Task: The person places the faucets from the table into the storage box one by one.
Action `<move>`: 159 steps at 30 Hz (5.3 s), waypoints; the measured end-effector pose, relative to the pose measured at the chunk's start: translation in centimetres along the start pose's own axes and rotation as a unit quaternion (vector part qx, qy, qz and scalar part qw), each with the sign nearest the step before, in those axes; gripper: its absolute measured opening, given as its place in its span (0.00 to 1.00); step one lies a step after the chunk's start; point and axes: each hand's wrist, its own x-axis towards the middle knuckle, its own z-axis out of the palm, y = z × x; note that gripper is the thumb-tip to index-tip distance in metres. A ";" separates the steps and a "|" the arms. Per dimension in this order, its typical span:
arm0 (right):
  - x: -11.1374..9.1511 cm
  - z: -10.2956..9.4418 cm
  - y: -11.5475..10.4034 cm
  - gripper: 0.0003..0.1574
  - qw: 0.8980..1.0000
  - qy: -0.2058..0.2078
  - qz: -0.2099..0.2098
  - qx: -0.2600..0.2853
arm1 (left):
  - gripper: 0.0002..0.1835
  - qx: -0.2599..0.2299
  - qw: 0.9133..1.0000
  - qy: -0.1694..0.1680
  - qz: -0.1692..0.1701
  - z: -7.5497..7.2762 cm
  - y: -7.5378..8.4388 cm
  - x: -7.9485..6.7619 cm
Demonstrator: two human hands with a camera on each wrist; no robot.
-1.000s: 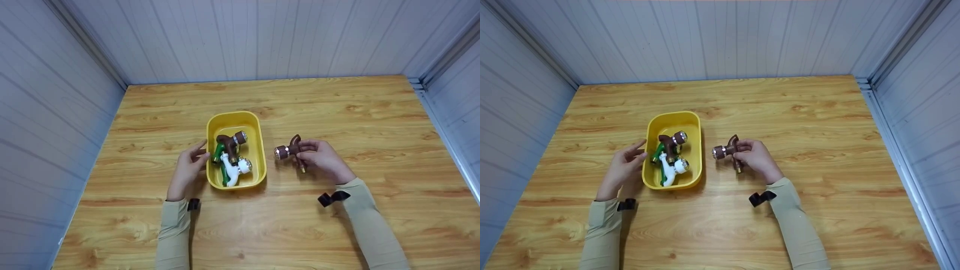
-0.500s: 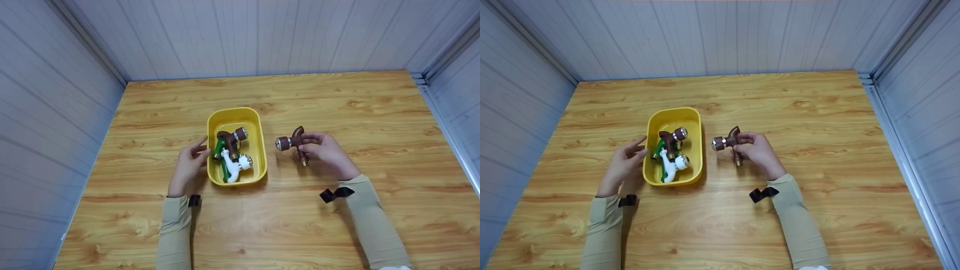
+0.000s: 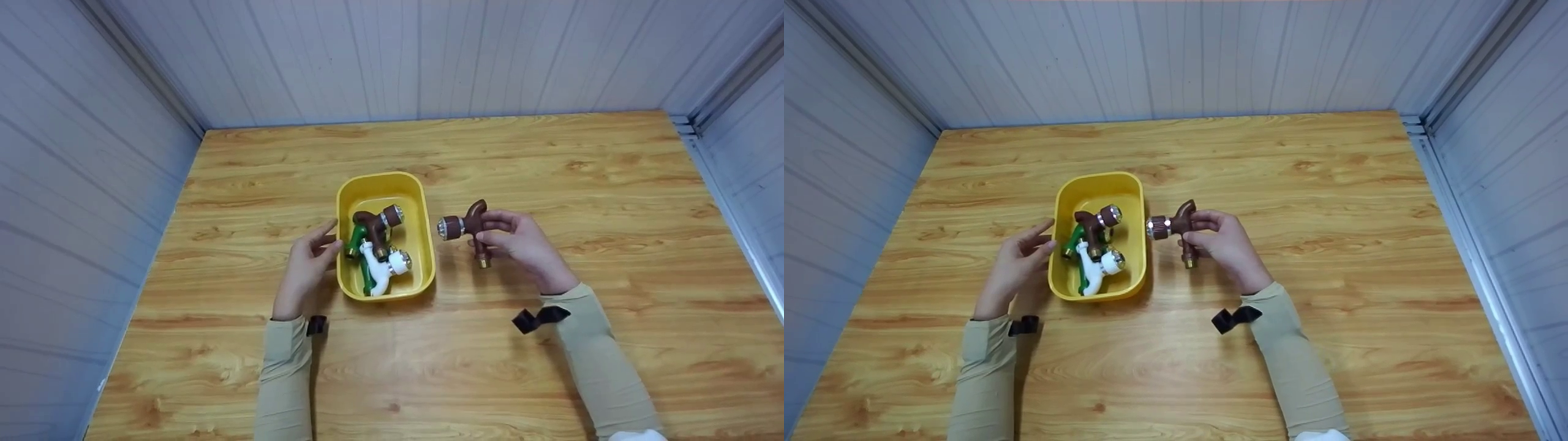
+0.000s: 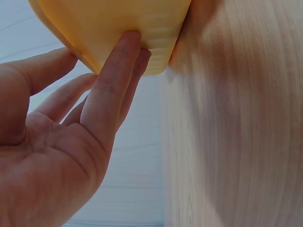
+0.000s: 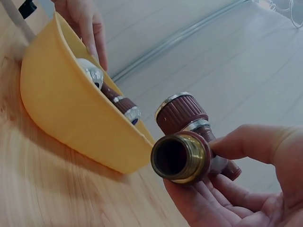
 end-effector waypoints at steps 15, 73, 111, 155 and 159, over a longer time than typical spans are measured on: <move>-0.1 2.9 -0.8 0.28 1.000 -0.017 -0.001 0.013 | 0.26 0.011 1.000 -0.004 0.013 -0.2 -0.1 0.1; 1.4 11.0 0.7 0.43 0.995 -0.047 -0.019 -0.088 | 0.27 0.001 1.000 -0.005 0.013 -0.1 -0.2 0.2; 1.7 11.7 0.4 0.29 0.975 -0.091 -0.037 -0.200 | 0.27 -0.027 1.000 -0.003 0.011 -0.1 -0.2 0.1; 1.0 11.1 -0.2 0.24 0.994 -0.103 0.001 -0.030 | 0.26 -0.012 1.000 0.010 -0.013 -0.1 -0.2 0.2; 1.0 10.8 -0.2 0.23 0.994 -0.105 -0.021 -0.002 | 0.26 -0.009 1.000 0.011 -0.011 -0.1 -0.2 0.1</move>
